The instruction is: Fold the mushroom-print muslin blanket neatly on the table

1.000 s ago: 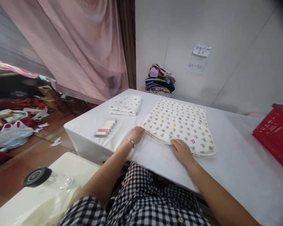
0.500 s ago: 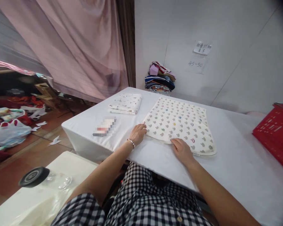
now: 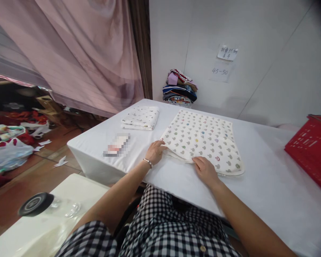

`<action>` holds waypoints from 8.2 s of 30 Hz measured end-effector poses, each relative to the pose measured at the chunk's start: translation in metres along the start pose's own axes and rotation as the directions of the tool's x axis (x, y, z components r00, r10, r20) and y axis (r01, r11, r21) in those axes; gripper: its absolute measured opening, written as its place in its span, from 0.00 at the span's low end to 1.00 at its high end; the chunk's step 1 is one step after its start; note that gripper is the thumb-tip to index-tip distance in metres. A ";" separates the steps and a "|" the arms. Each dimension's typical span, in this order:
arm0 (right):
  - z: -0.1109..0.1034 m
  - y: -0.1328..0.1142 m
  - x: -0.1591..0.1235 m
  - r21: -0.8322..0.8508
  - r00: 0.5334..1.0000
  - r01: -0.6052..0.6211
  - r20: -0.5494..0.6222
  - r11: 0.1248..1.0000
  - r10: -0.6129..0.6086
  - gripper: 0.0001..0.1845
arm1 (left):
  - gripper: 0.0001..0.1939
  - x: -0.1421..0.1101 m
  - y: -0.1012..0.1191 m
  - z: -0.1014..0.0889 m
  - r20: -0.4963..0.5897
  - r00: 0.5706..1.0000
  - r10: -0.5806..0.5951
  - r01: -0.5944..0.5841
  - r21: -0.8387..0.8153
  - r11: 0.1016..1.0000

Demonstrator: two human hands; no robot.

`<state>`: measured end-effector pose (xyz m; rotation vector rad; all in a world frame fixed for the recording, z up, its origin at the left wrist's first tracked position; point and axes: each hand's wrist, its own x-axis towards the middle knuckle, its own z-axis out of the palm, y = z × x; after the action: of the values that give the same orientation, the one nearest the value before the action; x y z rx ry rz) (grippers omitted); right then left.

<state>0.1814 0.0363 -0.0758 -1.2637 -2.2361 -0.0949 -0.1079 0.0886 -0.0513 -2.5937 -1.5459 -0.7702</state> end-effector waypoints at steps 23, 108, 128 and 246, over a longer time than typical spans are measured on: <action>0.000 0.000 -0.001 0.021 1.000 -0.008 -0.026 1.000 0.008 0.16 | 0.10 0.009 -0.003 -0.016 0.290 0.942 0.169 -0.193 0.059 0.979; -0.009 -0.001 0.001 0.004 0.993 0.020 0.115 1.000 -0.020 0.17 | 0.10 -0.008 0.029 0.011 0.077 0.932 0.355 -0.363 0.169 0.916; -0.009 0.001 0.001 0.030 0.993 0.028 0.115 0.999 -0.031 0.17 | 0.10 -0.012 0.044 0.006 0.153 0.956 0.251 -0.277 0.191 0.942; 0.042 -0.086 0.061 -0.121 0.971 0.139 0.210 0.983 -0.111 0.09 | 0.04 -0.032 -0.019 -0.041 0.267 0.888 -0.374 0.337 0.177 0.925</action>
<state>0.0693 0.0490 -0.0621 -1.2496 -2.5220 -0.1753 -0.1520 0.0610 -0.0334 -2.4494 -2.1201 -0.2801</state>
